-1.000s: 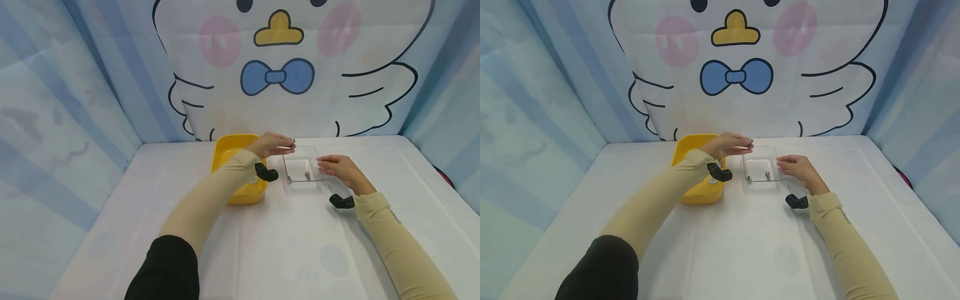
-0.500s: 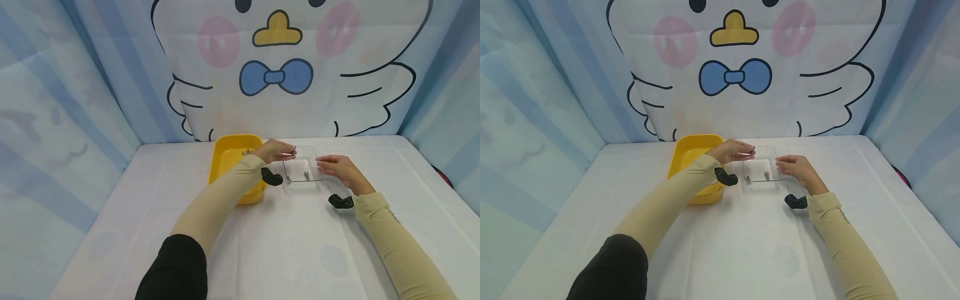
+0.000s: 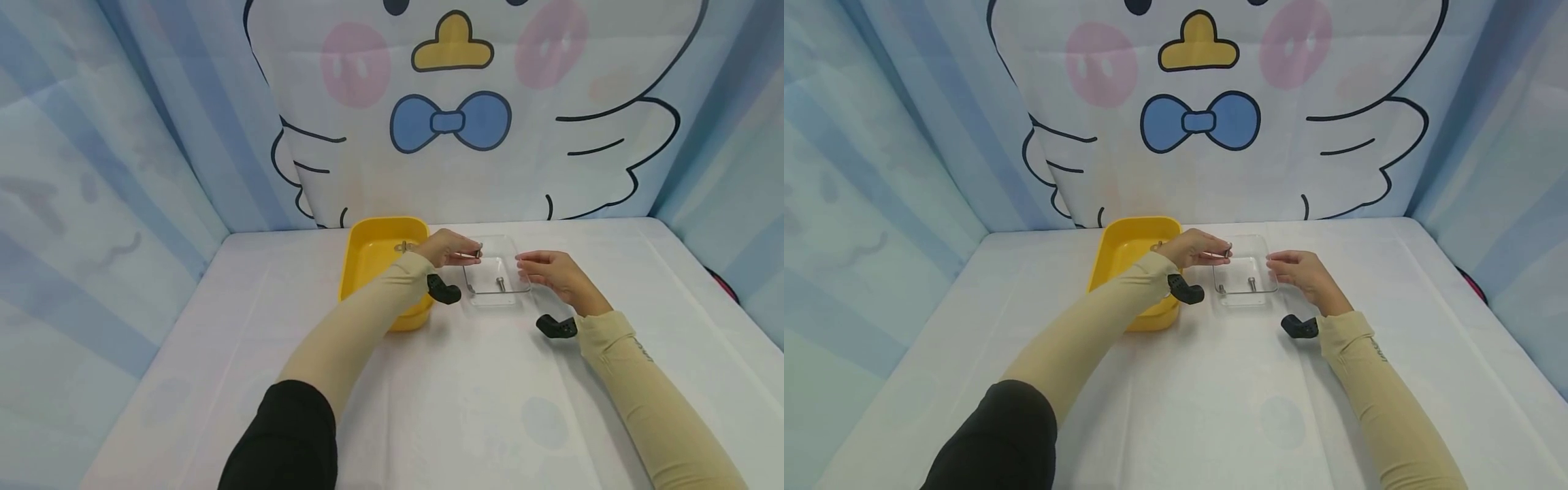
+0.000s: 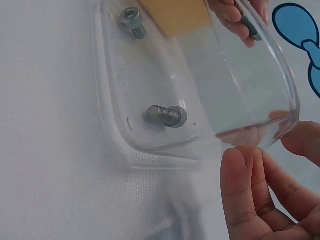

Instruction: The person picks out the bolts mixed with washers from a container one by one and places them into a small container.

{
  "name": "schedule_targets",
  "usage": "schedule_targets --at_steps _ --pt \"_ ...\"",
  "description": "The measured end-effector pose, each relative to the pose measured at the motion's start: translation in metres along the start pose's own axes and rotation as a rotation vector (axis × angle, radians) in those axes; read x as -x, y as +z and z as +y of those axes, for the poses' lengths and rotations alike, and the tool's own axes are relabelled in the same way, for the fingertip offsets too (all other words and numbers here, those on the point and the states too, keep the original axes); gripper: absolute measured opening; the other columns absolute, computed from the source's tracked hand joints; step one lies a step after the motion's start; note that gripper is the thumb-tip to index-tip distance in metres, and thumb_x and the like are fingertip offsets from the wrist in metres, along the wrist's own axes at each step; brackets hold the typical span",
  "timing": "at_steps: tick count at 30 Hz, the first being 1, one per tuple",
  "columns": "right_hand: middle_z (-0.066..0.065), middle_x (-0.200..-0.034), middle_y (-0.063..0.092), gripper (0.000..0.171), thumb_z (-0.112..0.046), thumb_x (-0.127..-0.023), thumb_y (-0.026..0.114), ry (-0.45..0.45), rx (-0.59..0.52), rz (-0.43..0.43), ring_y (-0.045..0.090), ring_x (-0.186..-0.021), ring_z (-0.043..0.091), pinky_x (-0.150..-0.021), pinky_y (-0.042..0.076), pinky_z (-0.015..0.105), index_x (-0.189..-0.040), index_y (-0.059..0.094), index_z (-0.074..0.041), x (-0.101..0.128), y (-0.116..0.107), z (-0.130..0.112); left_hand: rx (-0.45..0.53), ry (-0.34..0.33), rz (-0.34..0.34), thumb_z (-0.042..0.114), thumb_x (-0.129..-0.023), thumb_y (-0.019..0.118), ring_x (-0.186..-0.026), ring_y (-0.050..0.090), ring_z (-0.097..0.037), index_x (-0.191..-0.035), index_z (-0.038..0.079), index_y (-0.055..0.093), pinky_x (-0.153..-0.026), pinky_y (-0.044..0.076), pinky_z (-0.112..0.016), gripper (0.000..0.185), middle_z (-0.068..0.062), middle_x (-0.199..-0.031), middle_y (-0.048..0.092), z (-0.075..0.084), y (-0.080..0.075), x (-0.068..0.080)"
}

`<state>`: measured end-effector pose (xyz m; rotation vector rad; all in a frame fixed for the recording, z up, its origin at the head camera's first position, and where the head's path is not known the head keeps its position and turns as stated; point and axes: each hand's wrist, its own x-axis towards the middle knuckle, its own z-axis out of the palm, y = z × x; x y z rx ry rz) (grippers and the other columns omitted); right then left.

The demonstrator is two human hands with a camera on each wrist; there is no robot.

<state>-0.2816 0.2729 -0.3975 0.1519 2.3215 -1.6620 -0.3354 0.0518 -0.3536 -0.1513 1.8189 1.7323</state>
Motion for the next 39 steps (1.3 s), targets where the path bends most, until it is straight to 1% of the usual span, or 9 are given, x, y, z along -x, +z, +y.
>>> schedule_targets --at_steps 2,4,6,10,13,19,23,33,39 --pt "-0.021 -0.094 0.056 0.057 -0.027 -0.093 0.059 0.000 -0.003 -0.001 0.058 -0.082 -0.007 -0.082 0.052 0.012 -0.137 0.039 0.005 0.000 0.000 -0.001 -0.008 -0.001 0.002 0.001 -0.086 0.064 -0.104 0.066 -0.030 -0.110 -0.007 0.065 -0.082 0.057 -0.028 0.026 -0.014 -0.090 0.066 0.000 -0.001 0.000" --pt "-0.025 -0.089 0.056 0.057 -0.026 -0.093 0.059 0.003 -0.006 0.001 0.058 -0.081 -0.007 -0.081 0.052 0.012 -0.137 0.039 0.005 0.001 0.000 -0.001 -0.009 -0.004 0.005 0.000 -0.086 0.065 -0.105 0.066 -0.031 -0.111 -0.007 0.065 -0.083 0.057 -0.028 0.026 -0.014 -0.090 0.066 0.001 -0.001 0.001" --pt "-0.026 -0.087 0.056 0.058 -0.026 -0.093 0.059 0.006 -0.007 0.000 0.058 -0.081 -0.007 -0.081 0.052 0.011 -0.137 0.039 0.005 0.001 0.000 -0.001 -0.007 -0.012 0.009 0.000 -0.086 0.064 -0.107 0.065 -0.031 -0.112 -0.007 0.064 -0.084 0.057 -0.029 0.028 -0.017 -0.096 0.067 0.001 -0.002 0.002" --pt "-0.026 -0.087 0.056 0.057 -0.026 -0.093 0.059 0.006 -0.009 -0.004 0.058 -0.081 -0.007 -0.080 0.052 0.011 -0.137 0.038 0.005 0.000 0.000 -0.001 0.004 -0.023 0.006 0.000 -0.087 0.063 -0.112 0.062 -0.032 -0.117 -0.007 0.061 -0.089 0.054 -0.031 0.031 -0.022 -0.118 0.064 0.002 -0.003 0.005" --pt "-0.025 -0.088 0.056 0.057 -0.025 -0.093 0.059 0.004 -0.014 -0.007 0.058 -0.081 -0.007 -0.080 0.052 0.011 -0.137 0.038 0.005 -0.001 0.000 0.000 0.016 -0.031 -0.003 0.001 -0.088 0.061 -0.114 0.060 -0.033 -0.121 -0.006 0.058 -0.092 0.053 -0.032 0.034 -0.023 -0.124 0.060 0.002 -0.005 0.007" --pt "-0.025 -0.088 0.056 0.059 -0.028 -0.093 0.060 0.004 -0.007 -0.004 0.059 -0.081 -0.007 -0.079 0.052 0.010 -0.138 0.038 0.005 -0.002 0.000 0.002 -0.002 -0.050 -0.041 0.007 -0.091 0.060 -0.115 0.060 -0.031 -0.128 0.000 0.054 -0.095 0.052 -0.032 0.038 -0.021 -0.127 0.059 0.006 -0.010 0.009" --pt "-0.024 -0.088 0.057 0.058 -0.026 -0.093 0.059 -0.001 -0.022 -0.008 0.060 -0.080 -0.007 -0.078 0.053 0.011 -0.137 0.038 0.005 -0.002 0.000 0.002 -0.013 -0.066 -0.043 0.013 -0.091 0.061 -0.114 0.061 -0.030 -0.129 0.004 0.053 -0.094 0.052 -0.031 0.040 -0.019 -0.126 0.061 0.008 -0.012 0.010" --pt "-0.023 -0.088 0.059 0.056 -0.024 -0.093 0.059 -0.008 -0.050 -0.014 0.060 -0.080 -0.007 -0.078 0.053 0.011 -0.136 0.038 0.006 0.001 0.001 0.000 -0.033 -0.070 -0.087 0.018 -0.093 0.059 -0.117 0.059 -0.030 -0.134 0.009 0.050 -0.096 0.052 -0.033 0.042 -0.017 -0.130 0.058 0.015 -0.022 0.025" --pt "-0.021 -0.089 0.059 0.056 -0.023 -0.093 0.059 -0.008 -0.060 -0.016 0.060 -0.079 -0.007 -0.077 0.053 0.011 -0.135 0.038 0.007 0.004 0.001 -0.002 -0.106 -0.046 -0.102 0.020 -0.095 0.056 -0.120 0.057 -0.030 -0.135 0.010 0.048 -0.100 0.049 -0.035 0.043 -0.015 -0.133 0.056 0.018 -0.035 0.036"
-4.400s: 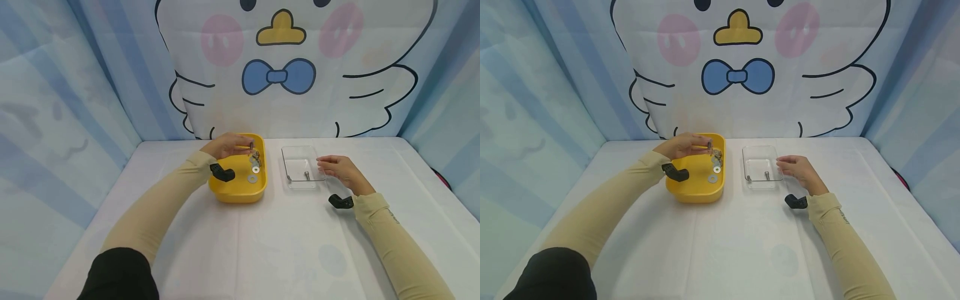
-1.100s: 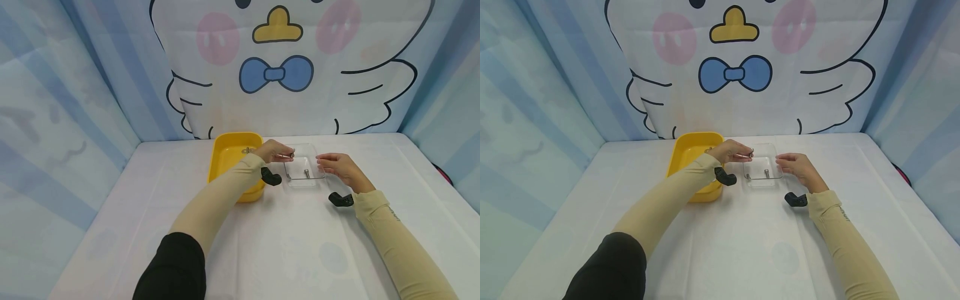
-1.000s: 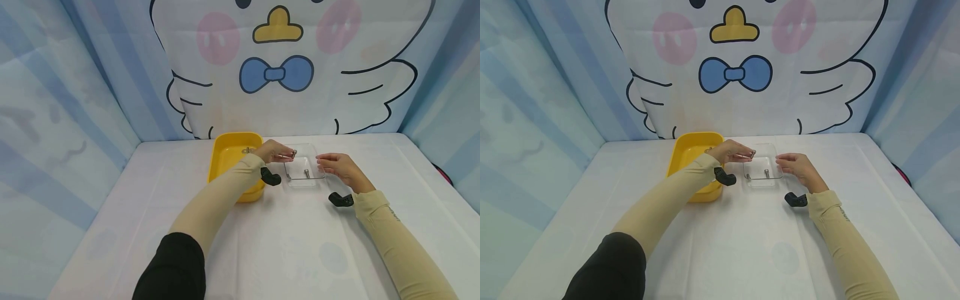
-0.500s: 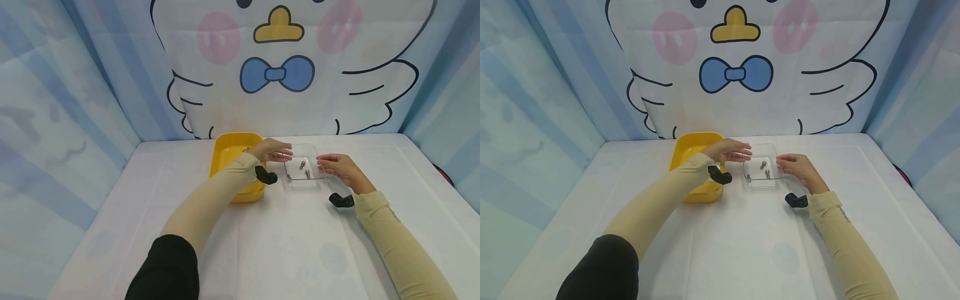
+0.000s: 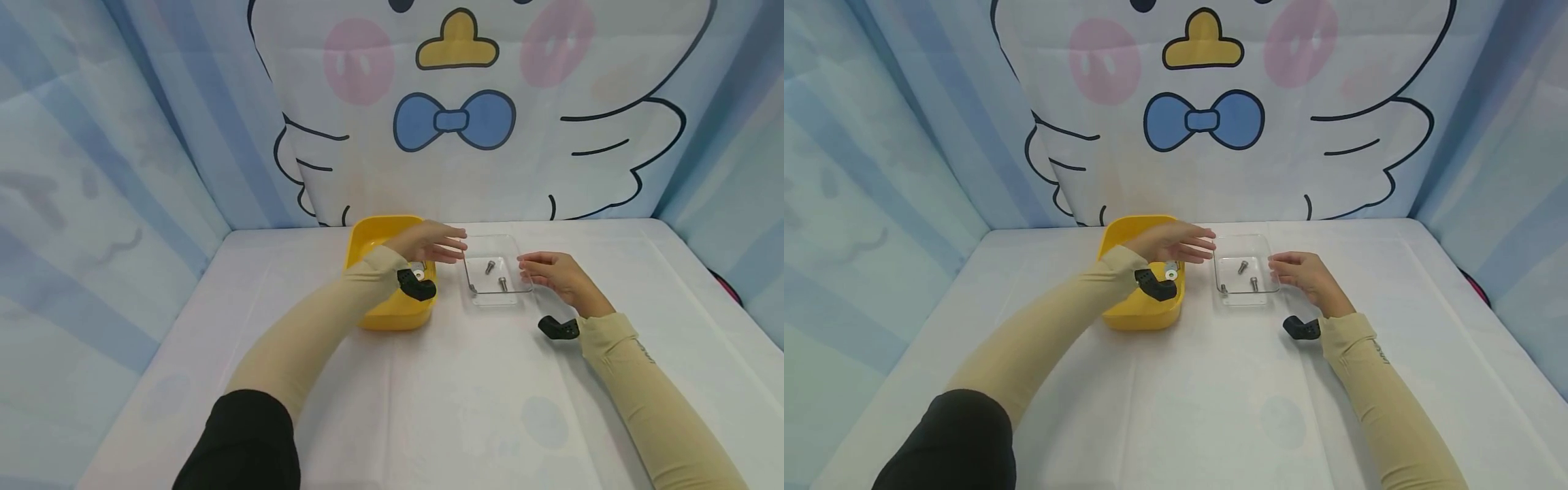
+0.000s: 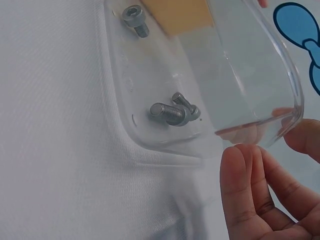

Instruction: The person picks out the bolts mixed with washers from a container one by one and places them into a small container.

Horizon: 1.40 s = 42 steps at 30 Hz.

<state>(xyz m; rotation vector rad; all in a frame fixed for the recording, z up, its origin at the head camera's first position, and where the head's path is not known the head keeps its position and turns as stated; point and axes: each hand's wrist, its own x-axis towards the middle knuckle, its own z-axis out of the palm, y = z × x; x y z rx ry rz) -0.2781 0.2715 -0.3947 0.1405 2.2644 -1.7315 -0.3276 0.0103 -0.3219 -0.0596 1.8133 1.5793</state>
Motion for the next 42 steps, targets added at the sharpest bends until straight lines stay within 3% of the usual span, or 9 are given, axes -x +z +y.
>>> schedule_targets --at_steps 5,10,13,17,22,27,34,38,42 --pt "-0.022 -0.088 0.059 0.055 -0.022 -0.094 0.058 0.003 -0.006 -0.004 0.060 -0.080 -0.007 -0.077 0.053 0.011 -0.135 0.038 0.008 0.001 0.001 0.000 -0.091 0.057 -0.010 0.022 -0.097 0.053 -0.123 0.054 -0.032 -0.138 0.007 0.044 -0.103 0.047 -0.037 0.045 -0.016 -0.136 0.052 -0.001 -0.015 0.018" --pt "-0.025 -0.087 0.058 0.059 -0.025 -0.093 0.059 0.000 0.012 -0.009 0.060 -0.079 -0.007 -0.077 0.052 0.010 -0.137 0.036 0.008 -0.001 0.000 0.001 -0.117 0.107 0.018 0.022 -0.096 0.053 -0.121 0.055 -0.034 -0.137 0.004 0.044 -0.105 0.045 -0.041 0.045 -0.018 -0.136 0.052 -0.002 -0.034 0.036" --pt "-0.027 -0.086 0.058 0.060 -0.025 -0.093 0.059 -0.002 0.014 -0.014 0.060 -0.079 -0.007 -0.076 0.052 0.010 -0.137 0.035 0.008 -0.001 -0.001 0.001 -0.133 0.097 0.043 0.021 -0.095 0.054 -0.122 0.054 -0.035 -0.136 0.004 0.043 -0.104 0.046 -0.041 0.045 -0.019 -0.135 0.052 -0.003 -0.044 0.042" --pt "-0.027 -0.086 0.058 0.058 -0.023 -0.095 0.056 -0.015 0.026 -0.020 0.059 -0.079 -0.008 -0.076 0.052 0.010 -0.137 0.035 0.010 0.001 -0.001 0.000 -0.225 0.080 0.092 0.022 -0.095 0.054 -0.122 0.055 -0.032 -0.135 0.003 0.045 -0.103 0.047 -0.038 0.044 -0.018 -0.135 0.053 -0.004 -0.052 0.044" --pt "-0.027 -0.085 0.057 0.057 -0.024 -0.095 0.056 -0.016 0.049 -0.017 0.058 -0.080 -0.009 -0.076 0.052 0.010 -0.137 0.035 0.010 0.000 -0.001 0.000 -0.322 0.068 0.149 0.018 -0.094 0.056 -0.118 0.057 -0.030 -0.128 -0.002 0.052 -0.103 0.046 -0.038 0.039 -0.017 -0.131 0.056 -0.012 -0.059 0.039" --pt "-0.026 -0.086 0.057 0.056 -0.023 -0.095 0.056 -0.003 0.041 -0.009 0.058 -0.080 -0.008 -0.077 0.052 0.010 -0.137 0.036 0.008 -0.001 0.000 0.000 -0.355 0.069 0.183 0.014 -0.092 0.060 -0.114 0.060 -0.030 -0.123 -0.003 0.057 -0.101 0.049 -0.038 0.036 -0.017 -0.127 0.058 -0.021 -0.061 0.029" --pt "-0.027 -0.086 0.057 0.054 -0.021 -0.096 0.054 0.002 0.041 -0.004 0.056 -0.081 -0.007 -0.077 0.052 0.009 -0.137 0.036 0.008 -0.001 0.001 -0.001 -0.291 0.067 0.191 0.013 -0.092 0.059 -0.114 0.060 -0.031 -0.119 -0.007 0.059 -0.099 0.049 -0.038 0.034 -0.019 -0.127 0.058 -0.034 -0.061 0.010" --pt "-0.025 -0.088 0.056 0.054 -0.021 -0.096 0.053 -0.003 0.044 -0.005 0.056 -0.081 -0.007 -0.077 0.052 0.009 -0.138 0.036 0.009 0.000 0.001 -0.001 -0.217 0.029 0.195 0.013 -0.094 0.056 -0.115 0.060 -0.031 -0.120 -0.008 0.058 -0.098 0.050 -0.035 0.033 -0.020 -0.127 0.058 -0.040 -0.061 -0.003" --pt "-0.025 -0.087 0.056 0.055 -0.021 -0.096 0.055 0.004 0.032 -0.005 0.056 -0.081 -0.007 -0.077 0.052 0.009 -0.138 0.035 0.008 0.001 0.001 -0.002 -0.198 -0.017 0.229 0.010 -0.094 0.055 -0.106 0.064 -0.026 -0.118 -0.006 0.060 -0.096 0.051 -0.032 0.030 -0.019 -0.120 0.062 -0.043 -0.057 -0.010"
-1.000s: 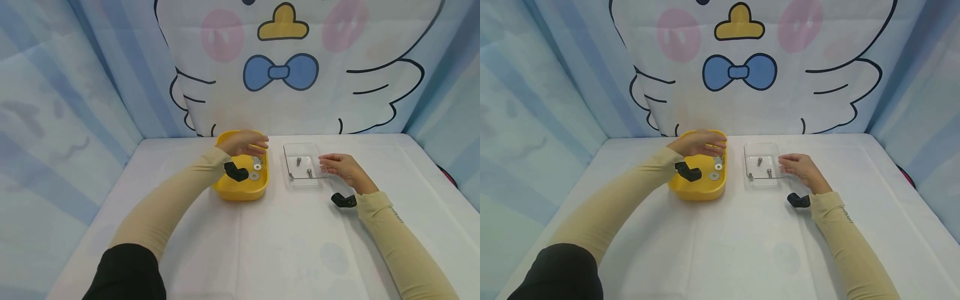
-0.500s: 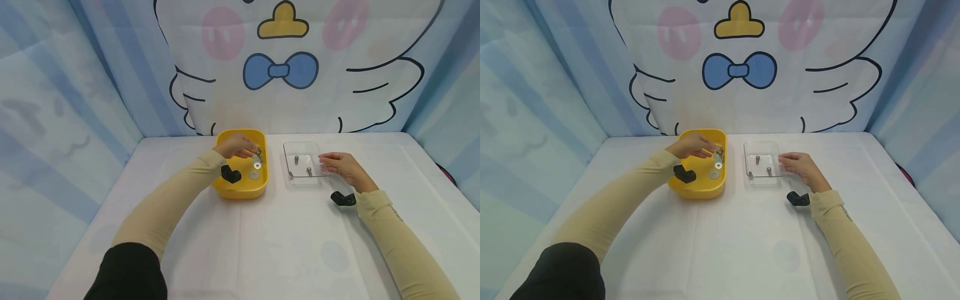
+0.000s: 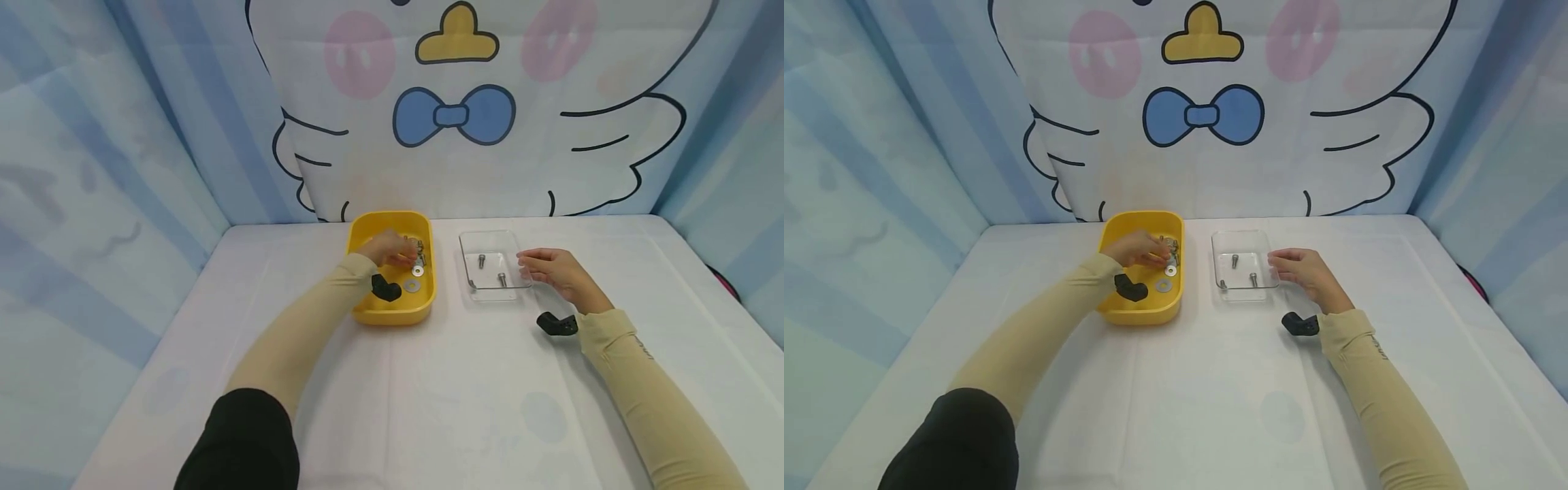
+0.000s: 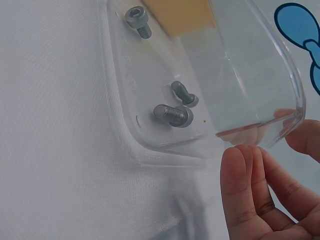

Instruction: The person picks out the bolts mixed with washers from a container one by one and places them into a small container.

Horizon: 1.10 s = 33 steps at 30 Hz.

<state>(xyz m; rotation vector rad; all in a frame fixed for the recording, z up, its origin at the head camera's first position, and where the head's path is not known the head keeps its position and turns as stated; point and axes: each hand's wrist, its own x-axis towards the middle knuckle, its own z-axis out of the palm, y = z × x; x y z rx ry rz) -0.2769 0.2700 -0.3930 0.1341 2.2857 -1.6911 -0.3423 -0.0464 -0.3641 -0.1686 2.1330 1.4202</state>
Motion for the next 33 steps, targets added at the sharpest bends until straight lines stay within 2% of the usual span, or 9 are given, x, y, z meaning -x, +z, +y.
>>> schedule_targets --at_steps 3,6,9,11,13,16,23,30,33 --pt "-0.024 -0.087 0.056 0.057 -0.022 -0.095 0.056 0.003 0.000 0.001 0.056 -0.080 -0.007 -0.077 0.052 0.009 -0.138 0.035 0.009 0.000 0.001 0.000 0.026 -0.008 -0.005 0.006 -0.087 0.064 -0.095 0.067 -0.023 -0.109 -0.005 0.066 -0.089 0.055 -0.029 0.025 -0.017 -0.108 0.067 -0.008 0.000 -0.021" --pt "-0.024 -0.085 0.056 0.056 -0.023 -0.095 0.056 0.006 0.004 0.003 0.057 -0.080 -0.007 -0.076 0.052 0.009 -0.137 0.036 0.008 0.000 0.000 0.000 0.019 -0.012 -0.004 0.003 -0.086 0.064 -0.091 0.069 -0.025 -0.102 -0.006 0.068 -0.080 0.058 -0.028 0.019 -0.019 -0.102 0.069 -0.025 0.001 -0.073" --pt "-0.024 -0.084 0.058 0.055 -0.023 -0.094 0.056 0.007 0.000 0.003 0.058 -0.079 -0.006 -0.075 0.052 0.009 -0.136 0.037 0.008 -0.001 0.000 0.000 0.017 -0.021 -0.013 0.005 -0.086 0.066 -0.082 0.071 -0.025 -0.095 -0.003 0.071 -0.072 0.060 -0.030 0.014 -0.017 -0.093 0.072 -0.052 -0.002 -0.148" --pt "-0.025 -0.084 0.058 0.055 -0.022 -0.094 0.056 0.009 -0.003 0.004 0.059 -0.079 -0.006 -0.075 0.052 0.010 -0.136 0.037 0.008 -0.001 0.000 0.000 -0.005 -0.058 0.008 0.008 -0.088 0.064 -0.083 0.071 -0.023 -0.096 -0.001 0.072 -0.074 0.060 -0.032 0.015 -0.015 -0.094 0.072 -0.062 -0.001 -0.179" --pt "-0.025 -0.084 0.058 0.054 -0.022 -0.094 0.056 0.009 -0.002 0.005 0.059 -0.079 -0.006 -0.076 0.052 0.010 -0.136 0.037 0.008 -0.001 0.000 0.000 0.044 -0.060 -0.045 0.009 -0.078 0.075 -0.072 0.071 -0.022 -0.085 0.000 0.073 -0.064 0.060 -0.031 0.011 -0.013 -0.083 0.073 -0.074 -0.006 -0.210" --pt "-0.024 -0.084 0.057 0.054 -0.022 -0.095 0.056 0.010 0.004 0.009 0.059 -0.078 -0.006 -0.075 0.052 0.010 -0.135 0.038 0.008 -0.001 0.000 0.000 0.049 -0.086 -0.051 0.008 -0.075 0.077 -0.070 0.070 -0.022 -0.083 0.000 0.073 -0.062 0.060 -0.030 0.011 -0.013 -0.080 0.072 -0.074 -0.005 -0.214" --pt "-0.024 -0.085 0.058 0.054 -0.022 -0.095 0.056 0.003 -0.003 0.008 0.059 -0.078 -0.006 -0.075 0.052 0.010 -0.135 0.038 0.008 0.000 0.001 0.001 0.034 -0.117 0.017 0.005 -0.076 0.076 -0.072 0.071 -0.022 -0.089 -0.001 0.072 -0.066 0.060 -0.028 0.015 -0.013 -0.085 0.073 -0.061 0.003 -0.186" --pt "-0.024 -0.085 0.057 0.057 -0.026 -0.094 0.058 0.006 0.006 0.012 0.060 -0.078 -0.006 -0.075 0.052 0.010 -0.135 0.038 0.007 -0.001 0.000 0.002 0.060 -0.106 0.008 0.003 -0.078 0.073 -0.060 0.069 -0.022 -0.082 -0.002 0.072 -0.056 0.059 -0.029 0.006 -0.013 -0.074 0.071 -0.073 0.000 -0.221" --pt "-0.024 -0.085 0.057 0.056 -0.025 -0.094 0.057 0.004 0.006 0.012 0.059 -0.079 -0.006 -0.075 0.052 0.010 -0.135 0.038 0.008 -0.001 0.000 0.002 0.015 -0.097 0.038 0.005 -0.081 0.070 -0.063 0.070 -0.020 -0.084 -0.001 0.073 -0.059 0.059 -0.027 0.006 -0.012 -0.077 0.072 -0.071 0.000 -0.218"
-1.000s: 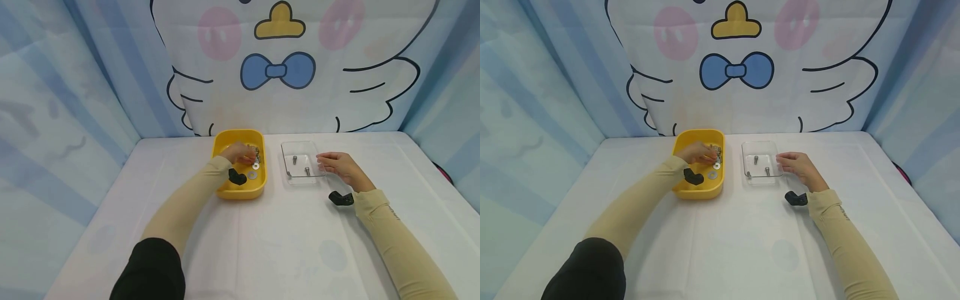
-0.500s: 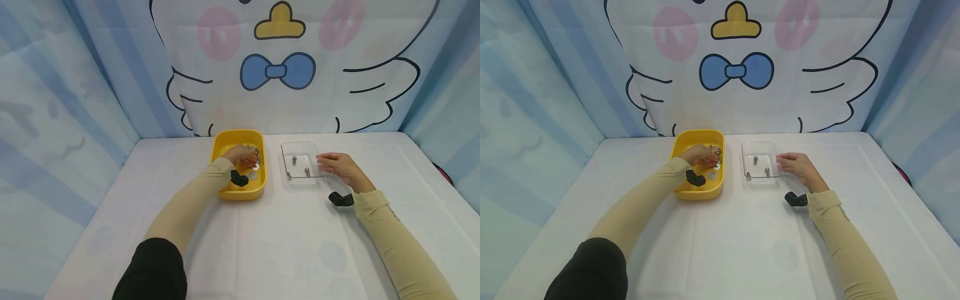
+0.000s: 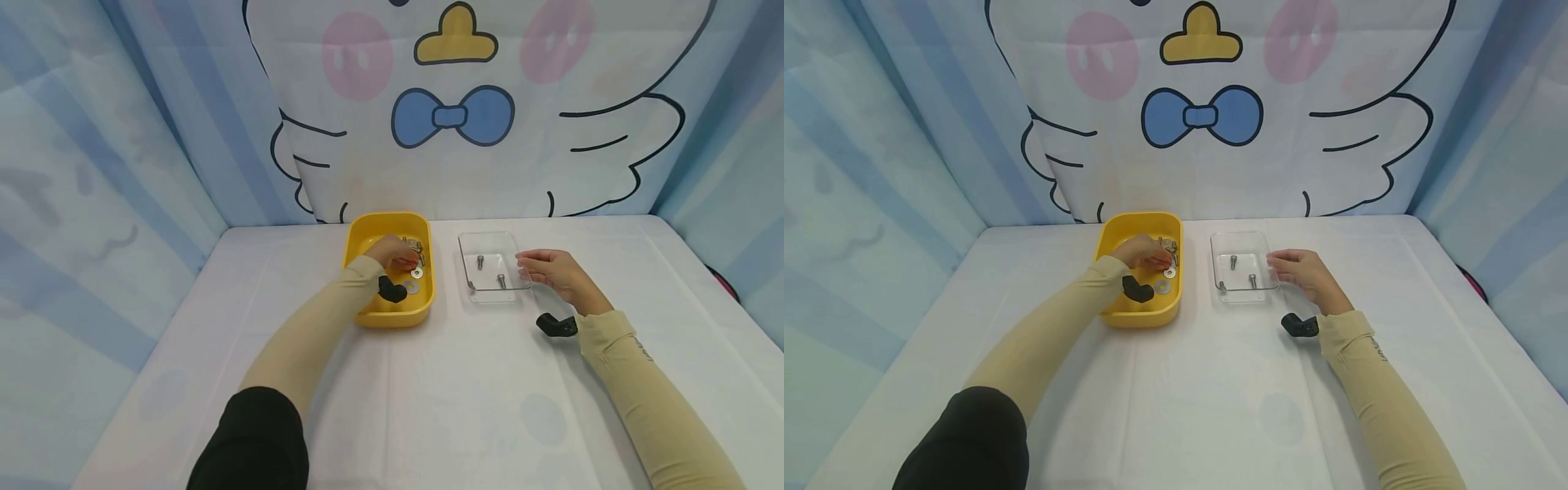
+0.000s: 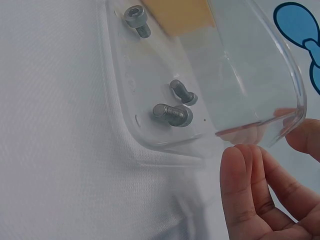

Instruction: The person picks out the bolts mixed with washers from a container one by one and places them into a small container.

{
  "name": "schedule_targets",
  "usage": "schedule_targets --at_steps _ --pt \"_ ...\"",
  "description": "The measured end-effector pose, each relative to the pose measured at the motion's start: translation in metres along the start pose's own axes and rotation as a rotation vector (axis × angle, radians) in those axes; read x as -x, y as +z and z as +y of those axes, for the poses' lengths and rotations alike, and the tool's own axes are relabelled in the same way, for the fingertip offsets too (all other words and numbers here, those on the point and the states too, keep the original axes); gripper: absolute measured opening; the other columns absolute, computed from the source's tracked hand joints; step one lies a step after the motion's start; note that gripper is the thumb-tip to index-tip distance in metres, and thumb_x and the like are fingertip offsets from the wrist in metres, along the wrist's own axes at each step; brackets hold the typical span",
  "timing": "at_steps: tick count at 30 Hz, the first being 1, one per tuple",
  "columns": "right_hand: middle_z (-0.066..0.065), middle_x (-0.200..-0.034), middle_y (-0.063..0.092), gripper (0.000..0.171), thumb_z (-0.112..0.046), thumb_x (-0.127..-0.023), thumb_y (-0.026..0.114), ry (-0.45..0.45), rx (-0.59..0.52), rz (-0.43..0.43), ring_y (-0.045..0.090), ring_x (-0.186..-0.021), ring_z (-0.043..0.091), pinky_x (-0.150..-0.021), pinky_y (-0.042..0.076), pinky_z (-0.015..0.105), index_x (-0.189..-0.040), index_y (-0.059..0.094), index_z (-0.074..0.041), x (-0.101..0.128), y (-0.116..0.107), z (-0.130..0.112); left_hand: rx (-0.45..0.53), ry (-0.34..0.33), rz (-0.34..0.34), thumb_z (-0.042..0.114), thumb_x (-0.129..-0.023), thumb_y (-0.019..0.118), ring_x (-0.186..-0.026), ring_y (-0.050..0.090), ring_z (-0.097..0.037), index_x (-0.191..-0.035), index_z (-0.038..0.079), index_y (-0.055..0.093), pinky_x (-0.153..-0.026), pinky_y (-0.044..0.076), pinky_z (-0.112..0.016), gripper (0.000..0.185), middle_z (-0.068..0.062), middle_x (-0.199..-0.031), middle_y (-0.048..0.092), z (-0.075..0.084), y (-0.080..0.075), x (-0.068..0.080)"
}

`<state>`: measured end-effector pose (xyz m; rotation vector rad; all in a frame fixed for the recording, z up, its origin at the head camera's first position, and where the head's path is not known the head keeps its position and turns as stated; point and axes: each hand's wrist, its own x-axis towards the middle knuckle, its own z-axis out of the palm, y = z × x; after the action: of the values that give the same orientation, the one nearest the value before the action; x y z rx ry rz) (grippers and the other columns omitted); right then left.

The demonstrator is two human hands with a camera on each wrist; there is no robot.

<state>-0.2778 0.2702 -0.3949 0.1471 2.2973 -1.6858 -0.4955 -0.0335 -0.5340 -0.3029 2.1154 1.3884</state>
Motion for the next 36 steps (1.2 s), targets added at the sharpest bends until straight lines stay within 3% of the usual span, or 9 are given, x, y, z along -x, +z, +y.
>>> schedule_targets --at_steps 8,15,23,27,28,31,33,34,36 --pt "-0.024 -0.085 0.057 0.056 -0.024 -0.094 0.057 0.000 0.002 -0.001 0.059 -0.078 -0.006 -0.075 0.052 0.010 -0.136 0.037 0.007 0.000 0.000 0.000 0.047 0.029 -0.015 0.004 -0.078 0.073 -0.068 0.071 -0.022 -0.083 -0.003 0.072 -0.063 0.059 -0.027 0.008 -0.015 -0.078 0.072 0.012 0.001 0.055" --pt "-0.023 -0.087 0.055 0.059 -0.027 -0.094 0.058 0.008 0.014 0.003 0.059 -0.078 -0.005 -0.076 0.051 0.010 -0.137 0.037 0.007 0.000 0.000 0.000 0.138 0.082 -0.013 -0.001 -0.077 0.073 -0.065 0.071 -0.025 -0.079 -0.006 0.071 -0.061 0.060 -0.029 0.006 -0.018 -0.075 0.071 0.012 0.009 0.068" --pt "-0.024 -0.086 0.057 0.057 -0.025 -0.094 0.058 0.009 -0.008 0.000 0.059 -0.078 -0.005 -0.076 0.052 0.010 -0.136 0.037 0.007 0.000 0.000 0.000 0.202 0.102 0.004 -0.004 -0.068 0.078 -0.062 0.070 -0.023 -0.078 0.001 0.075 -0.054 0.059 -0.031 0.012 -0.012 -0.075 0.072 -0.009 0.013 0.004" --pt "-0.025 -0.086 0.057 0.057 -0.025 -0.094 0.058 0.006 -0.011 -0.001 0.059 -0.078 -0.006 -0.076 0.052 0.010 -0.136 0.037 0.007 -0.001 0.000 0.001 0.175 0.104 0.064 -0.005 -0.076 0.072 -0.071 0.071 -0.021 -0.097 -0.003 0.072 -0.065 0.060 -0.028 0.021 -0.017 -0.096 0.072 0.018 0.017 0.116" --pt "-0.025 -0.085 0.057 0.056 -0.025 -0.094 0.057 0.005 -0.010 -0.002 0.059 -0.078 -0.006 -0.076 0.052 0.010 -0.136 0.037 0.007 -0.001 0.000 0.001 0.178 0.101 0.077 -0.006 -0.078 0.070 -0.071 0.071 -0.021 -0.098 -0.004 0.072 -0.066 0.060 -0.028 0.020 -0.017 -0.096 0.072 0.022 0.018 0.129" --pt "-0.025 -0.085 0.057 0.055 -0.025 -0.094 0.057 0.002 -0.011 -0.003 0.059 -0.078 -0.006 -0.076 0.052 0.010 -0.135 0.037 0.007 -0.001 0.000 0.002 0.194 0.102 0.086 -0.006 -0.080 0.068 -0.071 0.071 -0.021 -0.097 -0.005 0.072 -0.068 0.060 -0.028 0.017 -0.018 -0.094 0.072 0.024 0.019 0.141" --pt "-0.025 -0.085 0.058 0.054 -0.023 -0.095 0.056 -0.003 -0.016 -0.006 0.060 -0.078 -0.006 -0.076 0.052 0.010 -0.135 0.037 0.008 0.000 0.000 0.001 0.206 0.109 0.088 -0.004 -0.079 0.070 -0.070 0.071 -0.020 -0.092 -0.003 0.073 -0.065 0.060 -0.027 0.014 -0.015 -0.089 0.073 0.019 0.019 0.125" --pt "-0.025 -0.085 0.058 0.054 -0.022 -0.095 0.055 -0.003 -0.019 -0.008 0.060 -0.078 -0.005 -0.076 0.052 0.010 -0.135 0.037 0.008 0.000 -0.001 0.001 0.216 0.136 0.064 -0.002 -0.075 0.074 -0.073 0.072 -0.022 -0.085 -0.001 0.074 -0.065 0.060 -0.029 0.010 -0.014 -0.082 0.073 0.010 0.018 0.098" --pt "-0.025 -0.086 0.058 0.053 -0.021 -0.095 0.055 -0.007 -0.023 -0.010 0.060 -0.078 -0.005 -0.076 0.052 0.010 -0.136 0.036 0.008 0.000 -0.001 0.001 0.214 0.165 0.054 0.001 -0.073 0.077 -0.075 0.072 -0.024 -0.086 -0.002 0.074 -0.065 0.060 -0.029 0.014 -0.016 -0.085 0.073 0.011 0.017 0.111"
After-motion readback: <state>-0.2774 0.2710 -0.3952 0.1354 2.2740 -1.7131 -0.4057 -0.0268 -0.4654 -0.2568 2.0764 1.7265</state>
